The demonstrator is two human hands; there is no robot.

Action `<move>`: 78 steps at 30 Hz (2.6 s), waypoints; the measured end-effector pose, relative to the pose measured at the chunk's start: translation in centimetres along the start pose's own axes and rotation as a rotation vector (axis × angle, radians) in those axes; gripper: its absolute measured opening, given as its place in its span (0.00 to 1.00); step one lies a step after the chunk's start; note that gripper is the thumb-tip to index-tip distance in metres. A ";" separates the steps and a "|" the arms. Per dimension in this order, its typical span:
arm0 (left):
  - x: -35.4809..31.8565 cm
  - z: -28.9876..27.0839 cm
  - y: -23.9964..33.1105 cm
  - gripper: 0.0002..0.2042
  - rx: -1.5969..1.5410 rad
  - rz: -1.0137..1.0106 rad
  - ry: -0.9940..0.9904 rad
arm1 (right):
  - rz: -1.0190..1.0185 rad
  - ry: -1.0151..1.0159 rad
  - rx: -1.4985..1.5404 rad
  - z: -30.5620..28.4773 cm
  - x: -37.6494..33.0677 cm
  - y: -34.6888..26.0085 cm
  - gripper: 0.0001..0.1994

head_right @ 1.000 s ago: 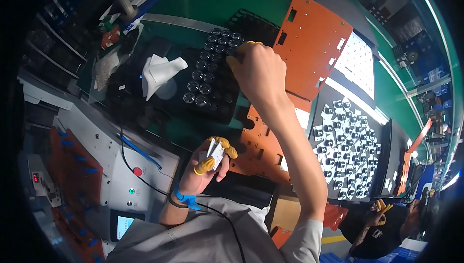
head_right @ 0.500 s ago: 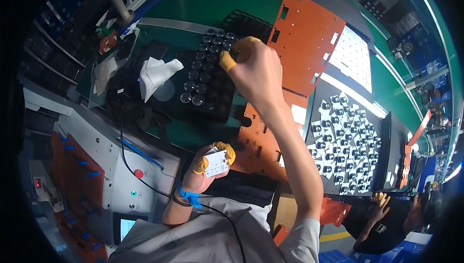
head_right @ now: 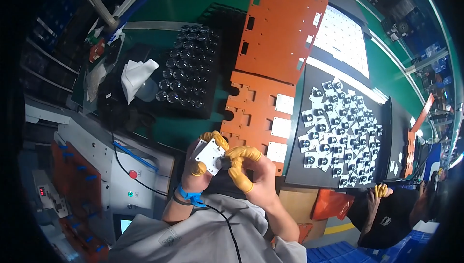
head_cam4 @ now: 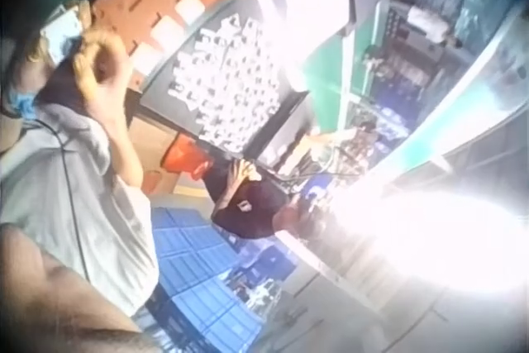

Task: Manually assembling and packaging small electrical components into plastic bags and boxes on a factory line.

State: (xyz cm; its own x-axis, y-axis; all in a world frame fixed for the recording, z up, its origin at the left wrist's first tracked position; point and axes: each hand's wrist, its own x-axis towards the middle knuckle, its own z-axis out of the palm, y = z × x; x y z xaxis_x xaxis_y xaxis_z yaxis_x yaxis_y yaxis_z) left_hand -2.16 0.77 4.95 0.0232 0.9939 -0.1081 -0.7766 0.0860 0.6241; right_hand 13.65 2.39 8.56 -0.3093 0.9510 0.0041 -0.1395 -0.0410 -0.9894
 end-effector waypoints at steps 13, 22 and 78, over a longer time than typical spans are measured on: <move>0.1 0.0 -2.1 0.41 0.183 0.156 -0.068 | -0.034 0.228 0.090 -0.7 -2.1 1.6 0.14; 0.5 -0.3 -1.1 0.39 0.244 0.131 -0.123 | -0.463 0.090 -0.588 -1.5 -1.8 0.8 0.17; -0.8 -4.9 2.1 0.13 0.922 0.392 0.374 | -0.478 -0.280 -1.009 0.6 0.6 1.2 0.31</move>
State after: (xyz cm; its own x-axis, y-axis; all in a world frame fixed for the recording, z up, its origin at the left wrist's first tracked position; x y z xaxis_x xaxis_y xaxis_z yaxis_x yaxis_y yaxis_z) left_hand -6.89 -0.21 2.60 -0.4404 0.8928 0.0942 0.0911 -0.0599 0.9940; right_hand 12.75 2.77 7.44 -0.6434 0.6968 0.3171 0.4785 0.6893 -0.5440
